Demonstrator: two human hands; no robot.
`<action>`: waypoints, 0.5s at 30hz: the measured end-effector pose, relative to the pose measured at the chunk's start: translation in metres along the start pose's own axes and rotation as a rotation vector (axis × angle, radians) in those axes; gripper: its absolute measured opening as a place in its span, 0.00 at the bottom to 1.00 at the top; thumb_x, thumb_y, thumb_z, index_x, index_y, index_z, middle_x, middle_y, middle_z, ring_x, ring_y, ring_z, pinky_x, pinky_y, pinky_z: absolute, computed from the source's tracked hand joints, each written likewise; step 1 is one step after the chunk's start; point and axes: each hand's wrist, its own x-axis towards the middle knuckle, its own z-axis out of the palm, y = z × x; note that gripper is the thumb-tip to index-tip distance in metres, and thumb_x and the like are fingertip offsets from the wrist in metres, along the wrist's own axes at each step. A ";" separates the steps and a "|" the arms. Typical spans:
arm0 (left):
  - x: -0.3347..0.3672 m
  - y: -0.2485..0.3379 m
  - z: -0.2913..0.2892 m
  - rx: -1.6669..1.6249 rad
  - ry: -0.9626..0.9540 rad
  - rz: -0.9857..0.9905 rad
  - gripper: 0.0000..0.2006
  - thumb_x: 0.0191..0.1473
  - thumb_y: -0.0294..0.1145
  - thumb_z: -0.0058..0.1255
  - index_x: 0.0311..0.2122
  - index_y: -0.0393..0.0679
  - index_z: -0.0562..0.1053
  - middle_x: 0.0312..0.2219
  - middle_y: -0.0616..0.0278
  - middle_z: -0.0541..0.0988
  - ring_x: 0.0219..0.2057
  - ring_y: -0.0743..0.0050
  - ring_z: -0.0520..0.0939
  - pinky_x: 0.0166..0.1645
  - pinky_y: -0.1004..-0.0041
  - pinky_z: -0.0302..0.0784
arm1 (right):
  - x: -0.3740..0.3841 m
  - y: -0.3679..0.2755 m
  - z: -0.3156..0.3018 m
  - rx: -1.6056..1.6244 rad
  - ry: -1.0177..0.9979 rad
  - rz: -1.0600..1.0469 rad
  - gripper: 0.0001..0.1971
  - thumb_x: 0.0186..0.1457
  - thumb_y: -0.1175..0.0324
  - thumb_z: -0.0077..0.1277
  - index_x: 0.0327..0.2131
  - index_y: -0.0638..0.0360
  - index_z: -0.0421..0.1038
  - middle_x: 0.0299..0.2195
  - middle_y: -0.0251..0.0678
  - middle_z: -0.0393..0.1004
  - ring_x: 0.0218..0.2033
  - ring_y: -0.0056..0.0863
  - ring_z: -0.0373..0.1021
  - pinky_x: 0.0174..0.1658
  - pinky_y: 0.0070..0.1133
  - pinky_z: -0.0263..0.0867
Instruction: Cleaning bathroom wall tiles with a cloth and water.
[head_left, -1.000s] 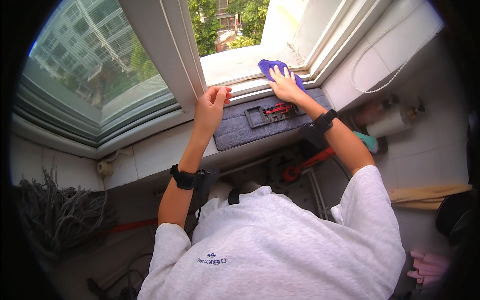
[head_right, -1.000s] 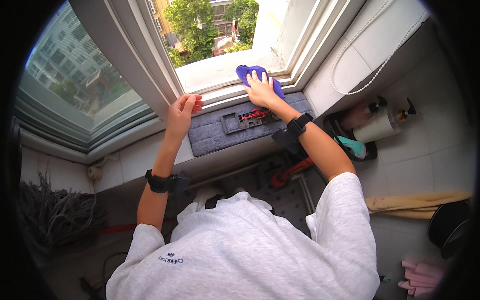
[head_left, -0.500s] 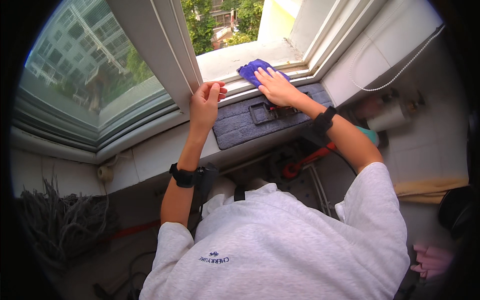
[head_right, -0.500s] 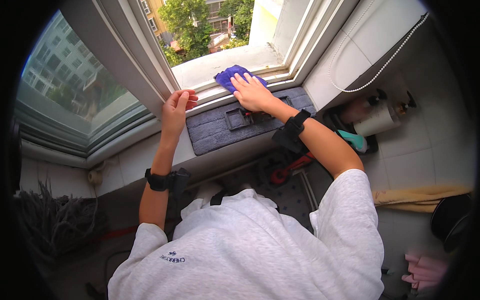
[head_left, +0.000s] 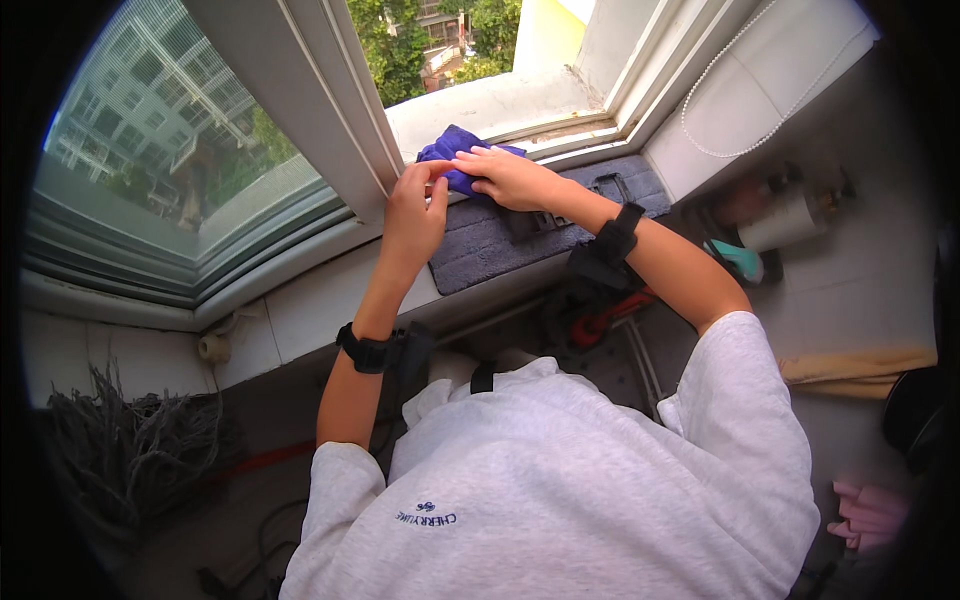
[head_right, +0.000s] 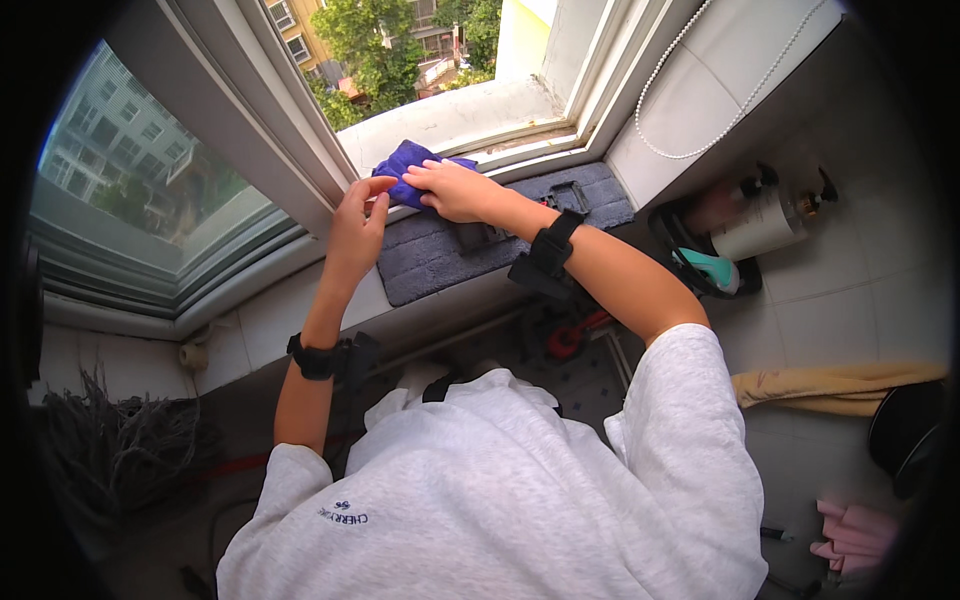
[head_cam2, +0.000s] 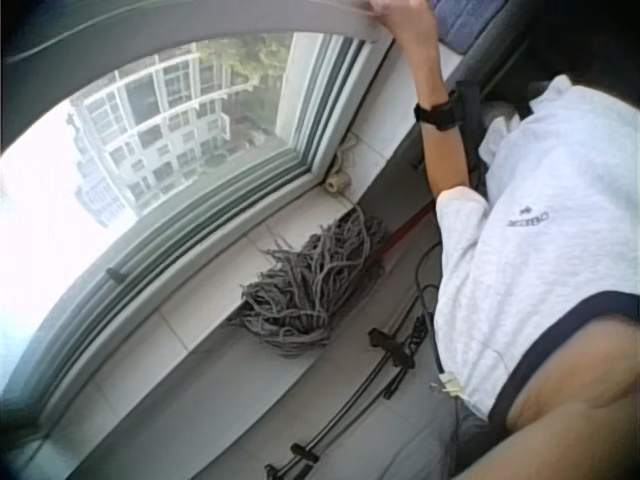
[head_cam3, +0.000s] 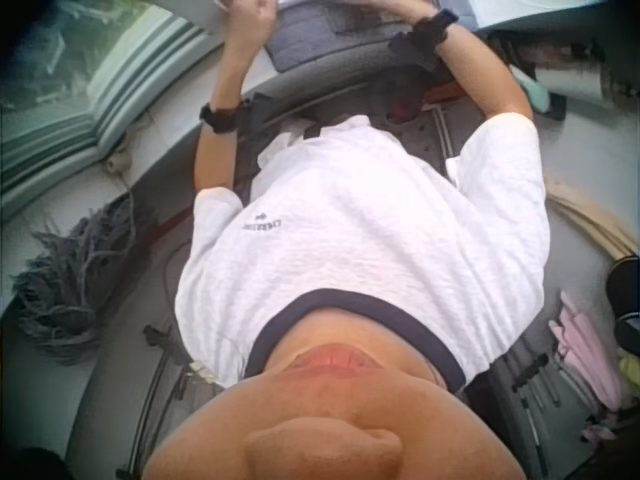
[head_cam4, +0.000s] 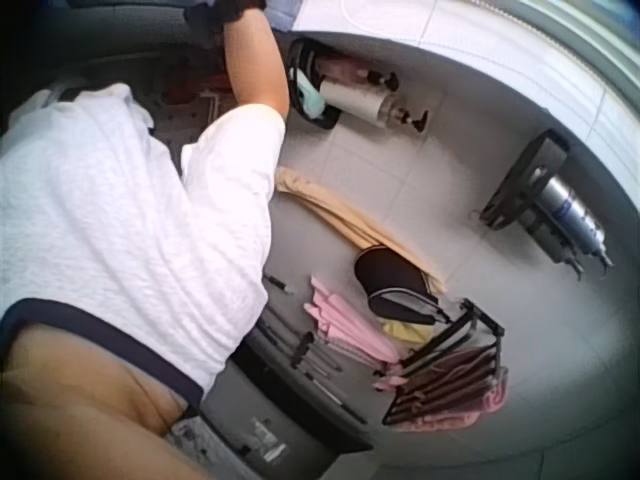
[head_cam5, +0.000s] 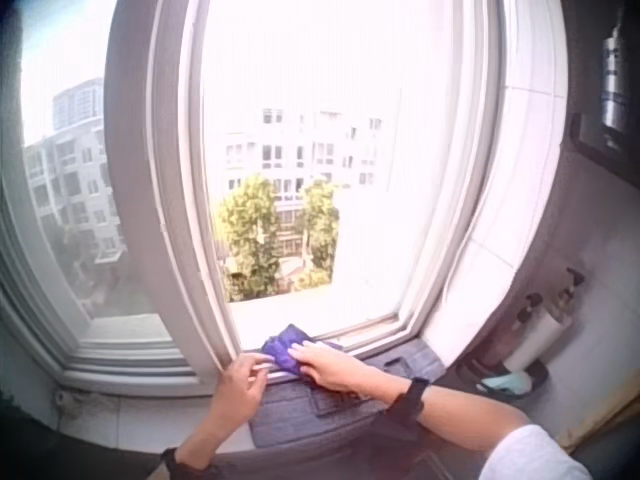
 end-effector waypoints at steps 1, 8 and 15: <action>-0.001 -0.002 0.000 0.116 -0.039 0.077 0.09 0.51 0.28 0.43 0.38 0.38 0.70 0.36 0.56 0.73 0.36 0.65 0.75 0.41 0.73 0.69 | -0.012 0.015 -0.009 0.018 0.030 0.056 0.19 0.50 0.69 0.44 0.47 0.58 0.62 0.51 0.42 0.60 0.53 0.43 0.54 0.54 0.29 0.51; -0.029 -0.015 -0.006 0.379 -0.142 0.232 0.12 0.49 0.29 0.46 0.40 0.36 0.69 0.41 0.53 0.71 0.45 0.55 0.69 0.51 0.68 0.62 | -0.018 0.015 -0.048 -0.131 -0.007 0.312 0.17 0.49 0.70 0.46 0.45 0.54 0.67 0.41 0.43 0.69 0.42 0.40 0.66 0.45 0.25 0.61; -0.063 -0.010 -0.035 0.286 -0.098 0.188 0.08 0.49 0.28 0.46 0.35 0.40 0.72 0.41 0.56 0.72 0.45 0.58 0.70 0.48 0.68 0.65 | 0.008 -0.022 -0.032 0.039 0.269 0.264 0.12 0.48 0.68 0.46 0.37 0.55 0.72 0.28 0.44 0.73 0.27 0.40 0.71 0.33 0.26 0.65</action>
